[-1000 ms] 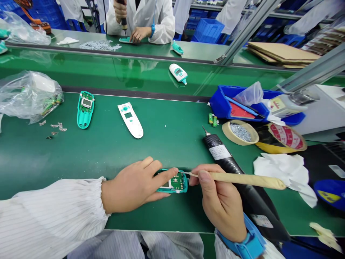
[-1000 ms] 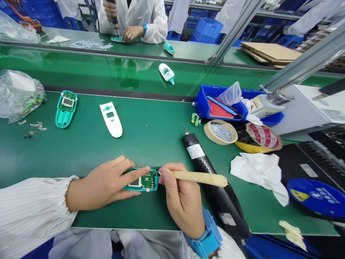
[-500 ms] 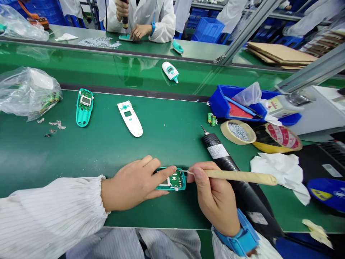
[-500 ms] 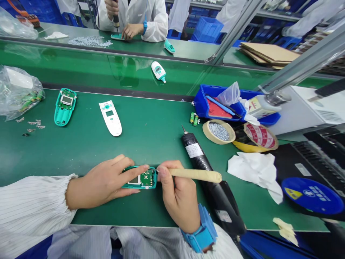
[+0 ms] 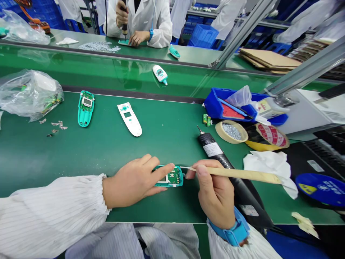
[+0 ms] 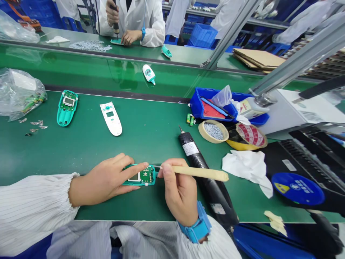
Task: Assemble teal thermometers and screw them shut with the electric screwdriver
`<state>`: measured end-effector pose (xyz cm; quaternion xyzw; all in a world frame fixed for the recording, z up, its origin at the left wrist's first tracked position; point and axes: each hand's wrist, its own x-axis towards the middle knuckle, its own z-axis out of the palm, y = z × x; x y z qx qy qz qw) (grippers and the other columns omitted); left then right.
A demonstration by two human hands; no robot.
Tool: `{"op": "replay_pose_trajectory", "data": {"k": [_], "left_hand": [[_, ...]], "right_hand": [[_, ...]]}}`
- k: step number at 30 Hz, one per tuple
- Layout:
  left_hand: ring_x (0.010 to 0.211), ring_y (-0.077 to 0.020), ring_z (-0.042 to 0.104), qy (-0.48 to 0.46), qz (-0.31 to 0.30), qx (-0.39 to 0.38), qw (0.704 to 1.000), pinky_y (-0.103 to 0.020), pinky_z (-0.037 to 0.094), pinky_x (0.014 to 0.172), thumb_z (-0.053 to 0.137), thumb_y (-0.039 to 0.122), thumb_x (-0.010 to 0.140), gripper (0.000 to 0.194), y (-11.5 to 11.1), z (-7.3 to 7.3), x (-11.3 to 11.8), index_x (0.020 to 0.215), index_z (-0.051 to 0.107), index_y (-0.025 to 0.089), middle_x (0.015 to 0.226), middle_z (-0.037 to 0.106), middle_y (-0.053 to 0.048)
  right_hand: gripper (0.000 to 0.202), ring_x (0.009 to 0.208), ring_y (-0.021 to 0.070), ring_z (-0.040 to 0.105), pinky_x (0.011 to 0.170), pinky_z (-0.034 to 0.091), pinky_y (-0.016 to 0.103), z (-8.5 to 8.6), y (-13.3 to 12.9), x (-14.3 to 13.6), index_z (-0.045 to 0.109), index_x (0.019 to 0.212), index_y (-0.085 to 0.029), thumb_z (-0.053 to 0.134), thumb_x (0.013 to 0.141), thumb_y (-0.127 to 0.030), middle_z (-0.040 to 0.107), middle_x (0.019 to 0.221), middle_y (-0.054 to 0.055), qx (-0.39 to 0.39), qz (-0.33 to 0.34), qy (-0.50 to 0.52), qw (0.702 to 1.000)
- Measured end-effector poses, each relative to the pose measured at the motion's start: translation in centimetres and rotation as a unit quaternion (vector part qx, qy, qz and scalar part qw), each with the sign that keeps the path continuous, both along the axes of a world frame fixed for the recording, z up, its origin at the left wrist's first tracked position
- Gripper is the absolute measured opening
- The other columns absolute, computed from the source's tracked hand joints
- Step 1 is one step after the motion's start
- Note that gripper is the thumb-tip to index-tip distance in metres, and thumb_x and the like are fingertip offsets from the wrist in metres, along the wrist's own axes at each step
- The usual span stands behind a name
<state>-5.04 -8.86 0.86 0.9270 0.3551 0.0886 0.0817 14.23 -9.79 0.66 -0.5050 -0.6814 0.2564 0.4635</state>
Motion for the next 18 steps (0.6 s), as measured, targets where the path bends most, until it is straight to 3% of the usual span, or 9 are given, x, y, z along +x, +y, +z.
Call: {"op": "replay_pose_trajectory", "data": {"k": [14,18], "left_hand": [[0.080,-0.0187,0.047,-0.002,-0.011,0.002,1.000,-0.030,0.044,0.068,0.041,0.043,0.085,0.054,0.16,0.00,-0.03,0.126,0.032,0.009,0.096,0.053,-0.008],[0.077,-0.0177,0.047,-0.011,-0.010,0.001,1.000,-0.029,0.043,0.065,0.043,0.041,0.085,0.054,0.19,0.04,-0.08,0.129,0.028,0.014,0.094,0.053,-0.005]], "right_hand": [[0.018,0.059,0.0103,0.050,0.055,0.041,0.024,-0.14,0.01,-0.20,0.051,0.076,-0.019,0.040,0.089,-0.022,0.052,0.067,-0.001,-0.004,0.006,-0.041,0.999],[0.015,0.060,0.0099,0.050,0.056,0.041,0.023,-0.20,-0.02,-0.22,0.050,0.078,-0.020,0.040,0.089,-0.019,0.051,0.068,-0.001,-0.003,0.014,-0.051,0.999]]}}
